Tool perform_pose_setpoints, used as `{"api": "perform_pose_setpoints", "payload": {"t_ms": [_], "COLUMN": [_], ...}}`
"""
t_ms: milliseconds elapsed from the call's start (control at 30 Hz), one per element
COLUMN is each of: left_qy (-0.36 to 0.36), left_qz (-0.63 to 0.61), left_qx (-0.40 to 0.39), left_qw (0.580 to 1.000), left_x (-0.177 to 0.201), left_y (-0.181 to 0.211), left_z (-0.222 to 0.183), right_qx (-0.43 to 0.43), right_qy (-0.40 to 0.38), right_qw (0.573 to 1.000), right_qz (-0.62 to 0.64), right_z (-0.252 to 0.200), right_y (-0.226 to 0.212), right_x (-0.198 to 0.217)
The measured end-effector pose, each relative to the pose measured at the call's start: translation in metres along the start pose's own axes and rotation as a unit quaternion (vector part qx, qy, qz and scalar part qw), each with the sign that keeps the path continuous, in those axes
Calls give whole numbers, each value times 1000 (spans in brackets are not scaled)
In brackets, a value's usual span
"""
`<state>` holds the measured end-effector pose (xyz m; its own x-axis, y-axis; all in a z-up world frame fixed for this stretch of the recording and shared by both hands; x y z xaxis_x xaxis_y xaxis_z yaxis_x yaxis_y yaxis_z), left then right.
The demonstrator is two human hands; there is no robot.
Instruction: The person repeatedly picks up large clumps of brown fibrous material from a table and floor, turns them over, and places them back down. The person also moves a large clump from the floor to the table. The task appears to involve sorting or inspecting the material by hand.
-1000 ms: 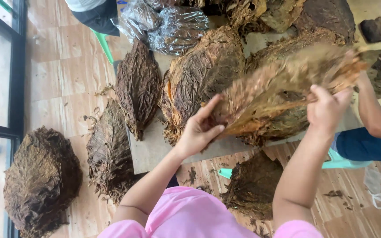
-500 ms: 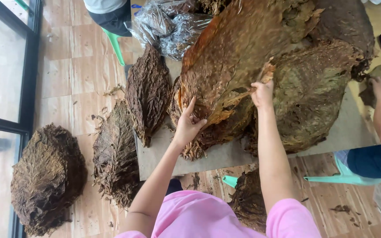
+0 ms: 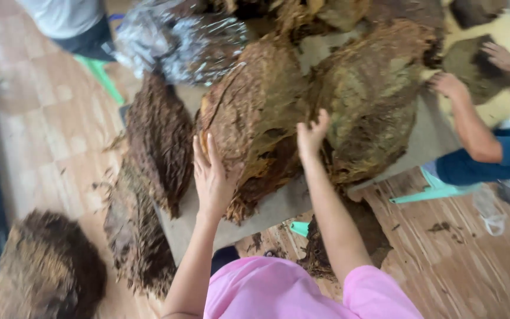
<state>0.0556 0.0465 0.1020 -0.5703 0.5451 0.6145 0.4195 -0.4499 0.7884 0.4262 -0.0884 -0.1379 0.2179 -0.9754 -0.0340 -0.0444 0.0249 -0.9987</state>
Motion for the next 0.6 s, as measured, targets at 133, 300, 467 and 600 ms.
{"api": "perform_pose_setpoints", "payload": {"t_ms": [133,300,467,600], "left_qy": [-20,-187,-198,-188], "left_qz": [122,197,220,197], "left_qx": [-42,89,133,133], "left_qw": [991,958,946,953], "left_x": [-44,-140,-143,-144], "left_y": [-8,-105,-130,-129], "left_z": [37,64,57,58], "right_qx": [330,234,154,166], "right_qy": [-66,-174,-256,-244], "right_qw": [923,852,819,830], "right_qz": [-185,-434,-490,-474], "right_z": [-106,-161,-163,-163], "right_y": [-120,-97,-20,-19], "right_x": [-74,-116,-126,-127]}}
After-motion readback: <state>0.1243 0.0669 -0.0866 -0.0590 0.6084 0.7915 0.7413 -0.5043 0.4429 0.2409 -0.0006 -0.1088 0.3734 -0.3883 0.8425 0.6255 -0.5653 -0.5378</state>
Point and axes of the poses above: each hand's wrist, its own z-axis towards the middle knuckle, its own x-axis out of the back of the hand, y = z × x, the point moved 6 cm from there along z, towards the middle knuckle, and after that the axes turned 6 degrees about -y, right-handed, at the moved point
